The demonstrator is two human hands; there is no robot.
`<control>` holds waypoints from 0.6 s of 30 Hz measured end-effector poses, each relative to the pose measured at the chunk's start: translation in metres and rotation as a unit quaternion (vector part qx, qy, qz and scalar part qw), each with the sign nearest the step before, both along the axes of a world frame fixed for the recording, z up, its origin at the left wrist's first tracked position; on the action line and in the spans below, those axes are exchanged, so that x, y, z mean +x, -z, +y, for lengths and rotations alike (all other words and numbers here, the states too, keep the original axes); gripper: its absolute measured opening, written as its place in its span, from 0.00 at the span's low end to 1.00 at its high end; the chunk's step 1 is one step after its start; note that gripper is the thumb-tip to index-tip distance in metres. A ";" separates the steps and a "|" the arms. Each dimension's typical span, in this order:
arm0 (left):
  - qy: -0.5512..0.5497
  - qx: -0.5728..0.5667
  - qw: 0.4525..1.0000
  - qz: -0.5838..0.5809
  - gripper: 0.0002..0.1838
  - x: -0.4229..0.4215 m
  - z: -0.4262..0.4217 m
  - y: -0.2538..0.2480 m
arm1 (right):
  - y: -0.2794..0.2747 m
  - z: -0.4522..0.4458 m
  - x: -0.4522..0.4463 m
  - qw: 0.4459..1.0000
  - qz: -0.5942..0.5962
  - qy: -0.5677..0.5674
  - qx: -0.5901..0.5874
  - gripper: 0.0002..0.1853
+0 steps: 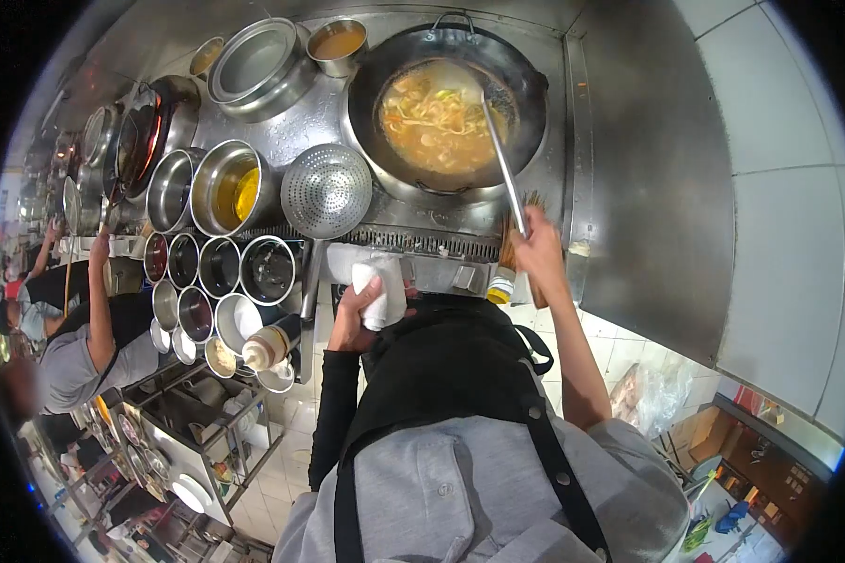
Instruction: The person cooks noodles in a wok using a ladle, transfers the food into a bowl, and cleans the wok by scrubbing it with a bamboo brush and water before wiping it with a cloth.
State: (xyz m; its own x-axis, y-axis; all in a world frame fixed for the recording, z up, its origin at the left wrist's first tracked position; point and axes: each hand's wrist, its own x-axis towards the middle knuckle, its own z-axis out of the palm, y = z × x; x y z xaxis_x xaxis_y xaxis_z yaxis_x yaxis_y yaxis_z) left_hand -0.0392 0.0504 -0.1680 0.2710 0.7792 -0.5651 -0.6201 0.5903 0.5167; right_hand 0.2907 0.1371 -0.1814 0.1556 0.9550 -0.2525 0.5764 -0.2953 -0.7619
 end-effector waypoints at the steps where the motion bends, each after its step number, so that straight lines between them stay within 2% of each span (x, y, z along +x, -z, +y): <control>1: -0.007 -0.020 0.999 -0.025 0.31 0.000 0.002 -0.002 | 0.002 0.012 0.004 0.999 -0.022 0.010 0.028 0.17; 2: -0.010 -0.041 0.998 -0.048 0.31 -0.002 0.001 -0.003 | 0.006 0.023 0.004 0.997 -0.040 0.001 0.059 0.17; 3: 0.019 -0.016 0.999 -0.043 0.33 -0.002 0.001 0.002 | 0.011 0.039 0.006 0.994 -0.059 -0.007 0.096 0.18; 4: 0.032 -0.008 0.999 -0.017 0.32 -0.001 0.005 0.003 | 0.015 0.058 0.007 0.988 -0.078 -0.015 0.134 0.18; 7: 0.071 0.019 0.994 0.081 0.29 0.004 0.017 0.007 | 0.052 0.099 0.001 0.985 -0.079 0.000 0.153 0.19; 10: 0.081 0.016 0.988 0.134 0.26 0.009 0.032 0.016 | 0.000 0.102 -0.022 0.999 0.005 -0.046 -0.019 0.20; 11: 0.086 0.007 0.983 0.162 0.22 0.010 0.037 0.019 | 0.020 0.103 -0.023 0.997 -0.008 -0.078 -0.018 0.21; 14: 0.094 -0.003 0.980 0.178 0.19 0.013 0.051 0.040 | 0.057 0.073 -0.023 0.970 -0.110 -0.179 0.121 0.24; 17: 0.076 -0.032 0.979 0.187 0.16 0.016 0.062 0.046 | 0.021 0.022 -0.004 0.950 -0.093 -0.191 0.230 0.26; 18: 0.068 -0.045 0.978 0.190 0.16 0.018 0.065 0.046 | 0.011 0.018 -0.001 0.963 -0.091 -0.155 0.199 0.26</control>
